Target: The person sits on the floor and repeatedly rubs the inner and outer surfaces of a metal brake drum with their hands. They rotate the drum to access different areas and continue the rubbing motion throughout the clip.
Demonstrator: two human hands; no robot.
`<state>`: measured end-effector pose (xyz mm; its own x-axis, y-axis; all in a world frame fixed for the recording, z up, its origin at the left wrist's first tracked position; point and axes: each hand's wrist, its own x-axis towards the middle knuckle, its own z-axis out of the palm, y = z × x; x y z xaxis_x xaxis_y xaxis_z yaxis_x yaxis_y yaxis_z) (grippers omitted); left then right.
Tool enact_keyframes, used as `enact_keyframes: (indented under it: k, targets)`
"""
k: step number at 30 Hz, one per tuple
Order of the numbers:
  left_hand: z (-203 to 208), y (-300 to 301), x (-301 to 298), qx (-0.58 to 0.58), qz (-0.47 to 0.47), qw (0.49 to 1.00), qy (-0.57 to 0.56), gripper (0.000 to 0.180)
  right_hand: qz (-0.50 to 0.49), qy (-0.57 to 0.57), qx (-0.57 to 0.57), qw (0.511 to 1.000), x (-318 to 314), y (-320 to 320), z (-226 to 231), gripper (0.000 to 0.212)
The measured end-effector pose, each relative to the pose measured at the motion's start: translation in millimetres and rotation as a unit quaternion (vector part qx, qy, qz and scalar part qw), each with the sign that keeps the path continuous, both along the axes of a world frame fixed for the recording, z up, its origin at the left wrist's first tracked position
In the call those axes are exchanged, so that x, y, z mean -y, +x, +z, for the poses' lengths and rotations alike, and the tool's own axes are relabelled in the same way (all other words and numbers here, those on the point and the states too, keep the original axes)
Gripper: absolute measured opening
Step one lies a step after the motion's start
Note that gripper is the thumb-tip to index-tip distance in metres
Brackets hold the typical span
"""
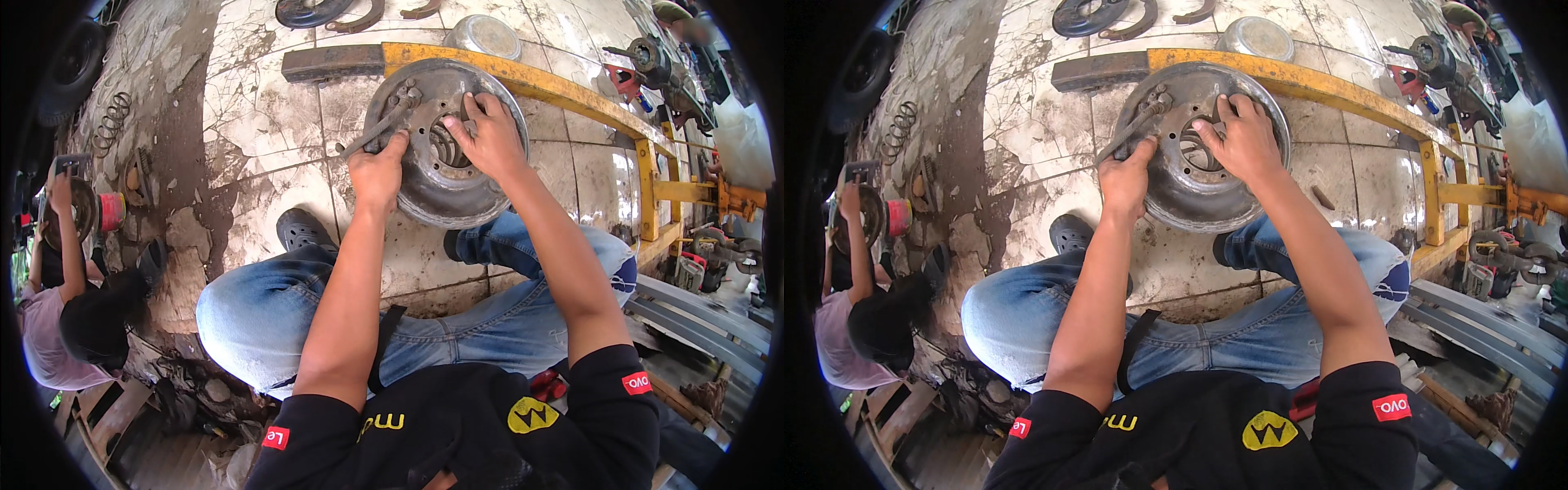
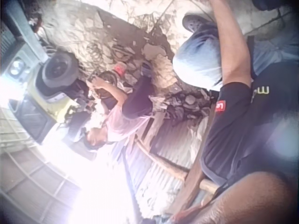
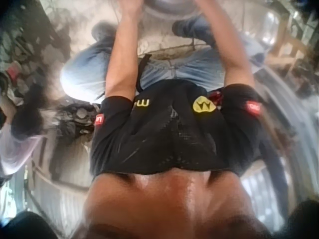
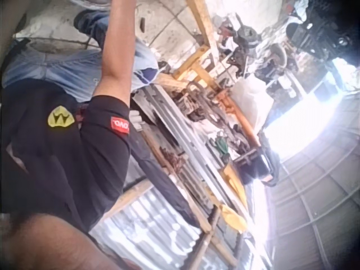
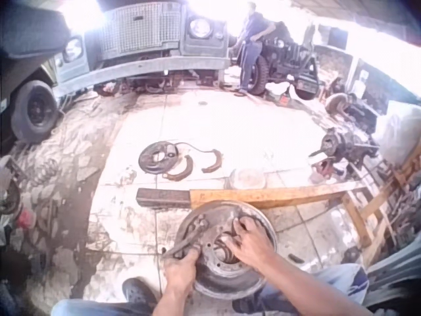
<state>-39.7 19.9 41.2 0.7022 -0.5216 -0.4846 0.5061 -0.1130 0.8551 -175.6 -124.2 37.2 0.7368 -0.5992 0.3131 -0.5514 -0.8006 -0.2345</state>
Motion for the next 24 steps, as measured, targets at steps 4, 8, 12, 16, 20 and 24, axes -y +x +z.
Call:
enact_keyframes:
  k: [4, 8, 12, 16, 20, 24]
  targets:
    - [5.8, -1.0, 2.9, -0.009, -0.016, 1.000, 0.008, 0.042, -0.073, 0.049, -0.030, 0.996, 14.3, 8.5, -4.0, 0.070]
    - [-5.0, 2.7, -2.6, 0.015, 0.004, 1.000, -0.020, 0.045, -0.026, 0.031, -0.013, 0.999, -1.6, 5.2, 0.4, 0.072]
    - [7.5, 3.5, 0.4, -0.016, -0.031, 0.998, 0.057, 0.046, -0.035, 0.044, 0.013, 0.998, 8.9, 2.6, -0.2, 0.073]
    - [11.9, 0.6, -1.2, -0.008, -0.010, 0.999, 0.037, 0.047, -0.068, 0.079, -0.051, 0.993, 6.8, 12.0, 5.4, 0.071]
    - [-14.8, 7.0, -0.4, 0.003, 0.002, 1.000, -0.019, 0.049, -0.019, 0.041, 0.002, 0.999, 2.3, 6.5, 5.9, 0.070]
    - [-15.7, 2.1, -1.0, -0.007, 0.009, 1.000, -0.010, 0.051, -0.074, 0.039, -0.023, 0.996, 9.2, 16.0, -3.7, 0.070]
